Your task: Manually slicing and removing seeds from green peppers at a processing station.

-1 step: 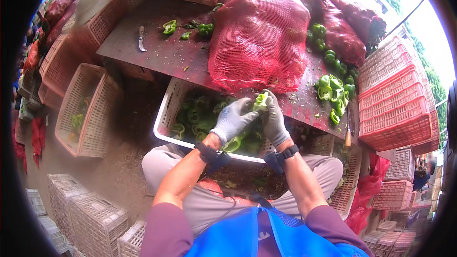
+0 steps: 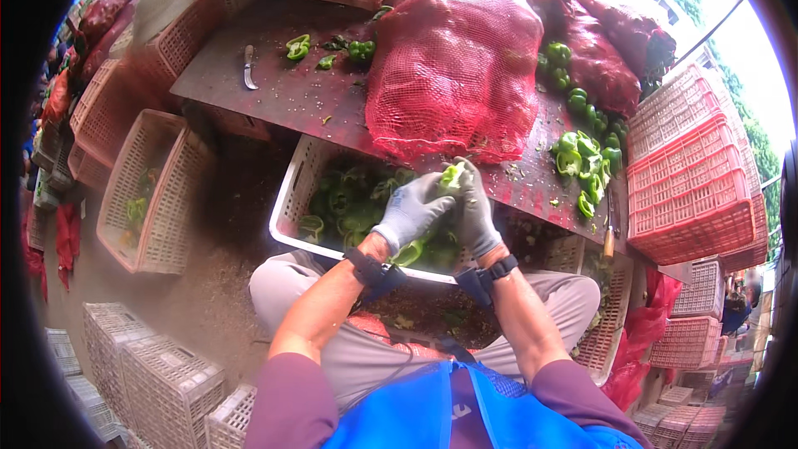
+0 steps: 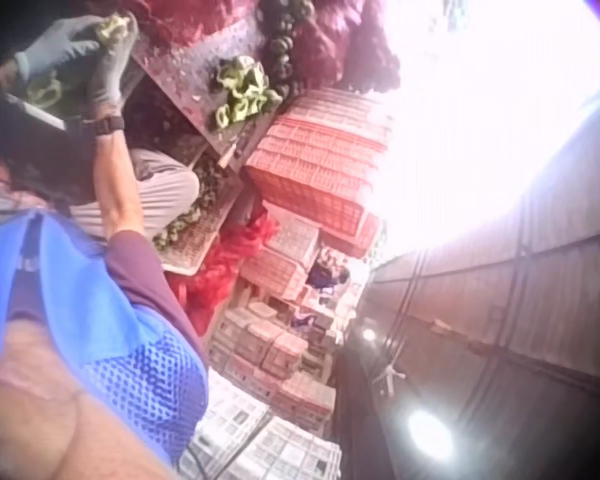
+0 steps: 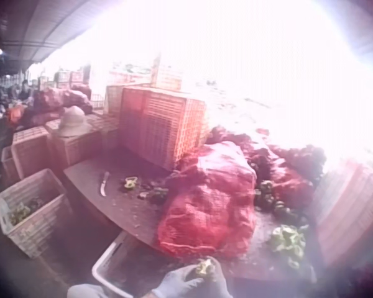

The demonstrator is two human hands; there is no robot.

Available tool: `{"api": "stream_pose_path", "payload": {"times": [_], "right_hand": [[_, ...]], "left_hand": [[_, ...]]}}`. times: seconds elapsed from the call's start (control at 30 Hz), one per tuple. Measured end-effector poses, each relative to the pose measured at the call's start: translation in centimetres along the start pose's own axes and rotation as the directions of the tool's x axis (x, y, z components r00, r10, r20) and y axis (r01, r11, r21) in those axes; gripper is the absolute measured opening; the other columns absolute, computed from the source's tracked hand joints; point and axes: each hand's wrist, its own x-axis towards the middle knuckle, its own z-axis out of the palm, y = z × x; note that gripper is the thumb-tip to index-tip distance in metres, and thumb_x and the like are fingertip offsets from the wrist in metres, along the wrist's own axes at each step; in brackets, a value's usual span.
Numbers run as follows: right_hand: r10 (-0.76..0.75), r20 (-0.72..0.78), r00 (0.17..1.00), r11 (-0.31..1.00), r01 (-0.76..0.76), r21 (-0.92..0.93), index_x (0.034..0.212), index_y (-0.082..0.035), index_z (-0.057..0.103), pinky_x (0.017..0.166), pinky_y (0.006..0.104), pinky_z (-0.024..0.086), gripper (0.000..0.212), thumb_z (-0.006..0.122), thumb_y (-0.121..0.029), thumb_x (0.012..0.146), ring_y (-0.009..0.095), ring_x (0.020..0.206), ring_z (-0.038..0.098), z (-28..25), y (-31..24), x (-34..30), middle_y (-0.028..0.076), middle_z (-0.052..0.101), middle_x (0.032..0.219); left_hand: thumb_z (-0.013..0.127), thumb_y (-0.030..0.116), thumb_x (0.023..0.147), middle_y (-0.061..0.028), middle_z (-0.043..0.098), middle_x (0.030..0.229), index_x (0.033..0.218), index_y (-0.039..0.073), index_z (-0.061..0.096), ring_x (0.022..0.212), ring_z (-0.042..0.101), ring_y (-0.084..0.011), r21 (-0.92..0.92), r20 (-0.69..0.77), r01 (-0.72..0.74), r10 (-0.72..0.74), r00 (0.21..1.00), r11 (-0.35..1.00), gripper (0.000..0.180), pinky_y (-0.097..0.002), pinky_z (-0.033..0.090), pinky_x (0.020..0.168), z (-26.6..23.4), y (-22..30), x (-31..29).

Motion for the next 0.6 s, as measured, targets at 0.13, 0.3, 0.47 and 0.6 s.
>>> {"api": "stream_pose_path", "payload": {"times": [0.13,0.3,0.47,0.6], "right_hand": [[-0.065,0.015,0.998,0.986,0.067,-0.15,0.148,-0.008,0.04,0.108,0.0334,0.045,0.052,0.059,-0.034,0.107,0.017,0.123,0.056,1.2,0.9,-0.5,0.011,0.058,0.134],[0.049,0.212,0.976,0.868,0.063,-0.493,0.145,-0.005,0.044,0.104,0.0328,0.048,0.058,0.074,-0.023,0.098,0.017,0.119,0.059,0.2,-4.5,-0.6,0.01,0.062,0.128],[0.14,0.278,0.95,0.416,0.199,-0.888,0.137,-0.005,0.053,0.092,0.0343,0.054,0.056,0.081,-0.019,0.09,0.02,0.105,0.07,1.3,-9.6,-0.6,0.015,0.072,0.112],[0.167,0.355,0.92,0.429,0.256,-0.866,0.13,-0.006,0.057,0.086,0.0372,0.055,0.05,0.081,-0.023,0.089,0.024,0.097,0.073,1.0,-9.6,-0.1,0.017,0.073,0.105]], "left_hand": [[0.081,0.021,0.089,-0.0133,0.073,0.102,0.115,0.002,0.065,0.095,0.071,-0.0177,-0.123,0.009,0.177,-0.177,0.984,0.976,0.035,-0.0349,0.056,0.085,-0.7,0.0,0.5],[0.076,0.016,0.09,-0.0167,0.07,0.093,0.107,0.005,0.064,0.087,0.071,-0.0333,0.107,0.084,0.041,-0.05,0.995,0.993,0.023,-0.0395,0.054,0.077,-1.9,0.9,0.0],[0.075,0.013,0.089,-0.0176,0.068,0.092,0.105,0.006,0.063,0.088,0.069,-0.0388,0.143,0.179,-0.067,0.041,0.983,0.987,0.021,-0.0409,0.053,0.076,-2.8,0.9,0.7],[0.074,0.011,0.088,-0.017,0.068,0.093,0.107,0.006,0.065,0.088,0.07,-0.0341,0.249,0.217,-0.151,0.097,0.971,0.957,0.022,-0.0402,0.053,0.077,-2.6,-0.3,0.9]]}}
